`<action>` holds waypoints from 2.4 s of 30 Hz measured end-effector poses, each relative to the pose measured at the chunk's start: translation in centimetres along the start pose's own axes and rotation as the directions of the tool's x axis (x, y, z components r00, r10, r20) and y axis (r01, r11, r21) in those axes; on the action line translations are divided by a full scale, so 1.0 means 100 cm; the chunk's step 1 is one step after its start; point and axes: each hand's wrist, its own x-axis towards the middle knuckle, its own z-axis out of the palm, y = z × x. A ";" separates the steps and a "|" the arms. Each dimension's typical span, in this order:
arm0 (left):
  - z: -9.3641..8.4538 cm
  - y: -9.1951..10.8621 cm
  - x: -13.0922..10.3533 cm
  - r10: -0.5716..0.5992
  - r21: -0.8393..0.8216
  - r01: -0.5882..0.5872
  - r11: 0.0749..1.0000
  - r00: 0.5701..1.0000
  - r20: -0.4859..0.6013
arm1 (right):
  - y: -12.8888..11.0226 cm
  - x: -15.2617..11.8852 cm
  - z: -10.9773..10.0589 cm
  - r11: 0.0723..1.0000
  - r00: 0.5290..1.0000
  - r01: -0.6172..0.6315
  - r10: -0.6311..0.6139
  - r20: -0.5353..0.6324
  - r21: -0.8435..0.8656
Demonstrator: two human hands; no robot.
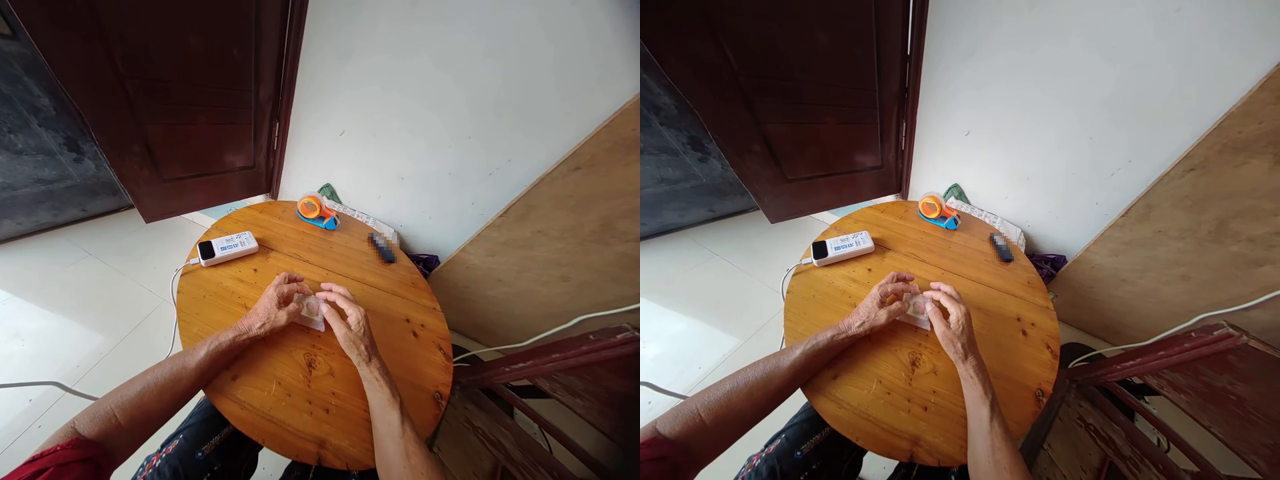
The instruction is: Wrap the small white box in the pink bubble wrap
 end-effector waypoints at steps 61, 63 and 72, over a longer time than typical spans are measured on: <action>-0.001 0.009 0.000 -0.207 0.008 0.207 0.978 0.976 0.063 | -0.010 -0.002 0.003 0.989 0.991 0.134 -0.133 0.006 -0.068; -0.001 0.010 0.000 -0.214 -0.034 0.216 0.976 0.975 0.065 | -0.012 -0.002 0.001 0.992 0.994 0.109 -0.111 -0.024 -0.060; 0.002 0.009 -0.010 0.020 -0.149 0.001 0.989 0.991 0.134 | -0.018 -0.002 -0.008 0.994 0.996 -0.041 0.049 -0.080 0.099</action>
